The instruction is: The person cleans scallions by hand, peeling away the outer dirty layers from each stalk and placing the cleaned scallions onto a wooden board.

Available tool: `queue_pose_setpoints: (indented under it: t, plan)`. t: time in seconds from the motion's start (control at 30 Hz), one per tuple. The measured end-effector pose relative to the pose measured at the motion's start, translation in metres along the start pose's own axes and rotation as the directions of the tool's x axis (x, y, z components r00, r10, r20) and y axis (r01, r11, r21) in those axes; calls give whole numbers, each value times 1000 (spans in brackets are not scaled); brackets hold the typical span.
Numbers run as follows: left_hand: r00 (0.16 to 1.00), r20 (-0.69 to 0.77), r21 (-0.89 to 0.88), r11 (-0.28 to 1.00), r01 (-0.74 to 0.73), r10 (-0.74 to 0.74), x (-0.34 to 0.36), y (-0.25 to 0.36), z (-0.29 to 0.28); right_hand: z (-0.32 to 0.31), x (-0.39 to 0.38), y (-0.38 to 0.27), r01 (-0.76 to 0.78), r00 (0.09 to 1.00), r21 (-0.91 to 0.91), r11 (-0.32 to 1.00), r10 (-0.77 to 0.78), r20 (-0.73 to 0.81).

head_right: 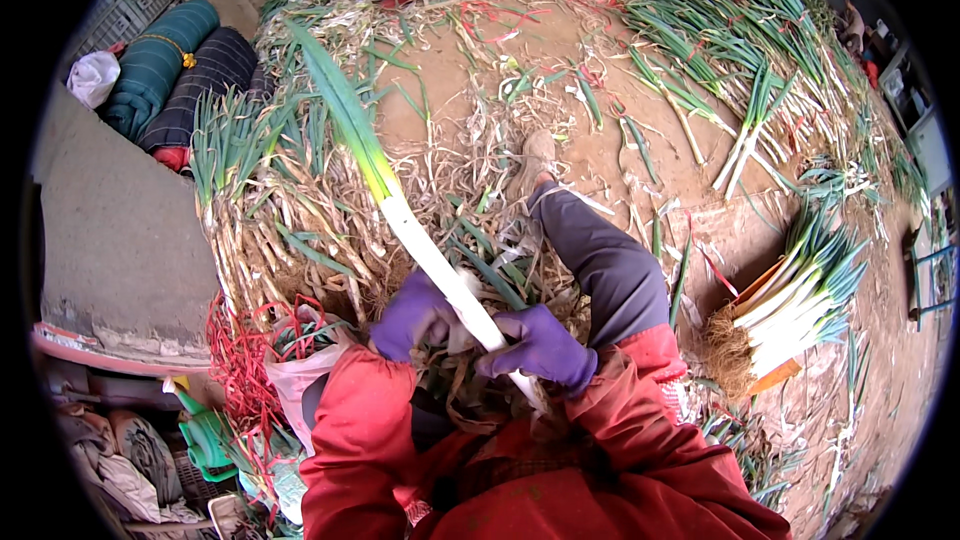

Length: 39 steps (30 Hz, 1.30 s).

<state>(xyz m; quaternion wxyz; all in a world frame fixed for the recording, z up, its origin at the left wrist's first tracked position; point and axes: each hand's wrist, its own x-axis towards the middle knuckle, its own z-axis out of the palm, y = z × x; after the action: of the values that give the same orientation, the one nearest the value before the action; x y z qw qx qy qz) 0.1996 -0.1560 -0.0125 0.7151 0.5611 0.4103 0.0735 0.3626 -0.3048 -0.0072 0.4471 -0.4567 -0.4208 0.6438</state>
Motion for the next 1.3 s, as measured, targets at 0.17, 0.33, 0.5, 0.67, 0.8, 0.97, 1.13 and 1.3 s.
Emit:
queue_pose_setpoints:
  t: [0.17, 0.33, 0.5, 0.67, 0.8, 0.97, 1.13, 1.3]
  plan:
    - [987, -105, -311, 939, -150, 122, 4, 36, -24, 1, 1, -8, -24, 999, -221, 975, 17, -35]
    - [880, -49, -781, 531, -328, 472, 21, 44, -30, 15, 5, 4, -54, 997, 195, 979, 43, 56]
    - [908, -168, -727, 574, -377, 384, 28, 43, -27, 5, 17, -12, 31, 933, -178, 984, -93, -348]
    - [906, -197, -709, 584, -396, 375, 37, 31, -24, 20, 44, -28, -15, 843, -894, 448, -475, -253]
    - [902, -250, -688, 590, -422, 353, 36, 30, -26, 36, 50, -18, -97, 779, -974, 206, -593, -203]
    - [883, -274, -691, 561, -456, 380, 32, 31, -49, 34, -2, -13, 138, 870, -924, 356, -490, -58]
    - [868, -309, -736, 480, -477, 388, 21, 57, -63, 12, -89, 18, 58, 995, -988, 143, 76, 70]
    - [843, -156, -841, 378, -386, 514, 35, 37, -74, -3, -9, -23, 148, 934, -493, 857, -285, -216]
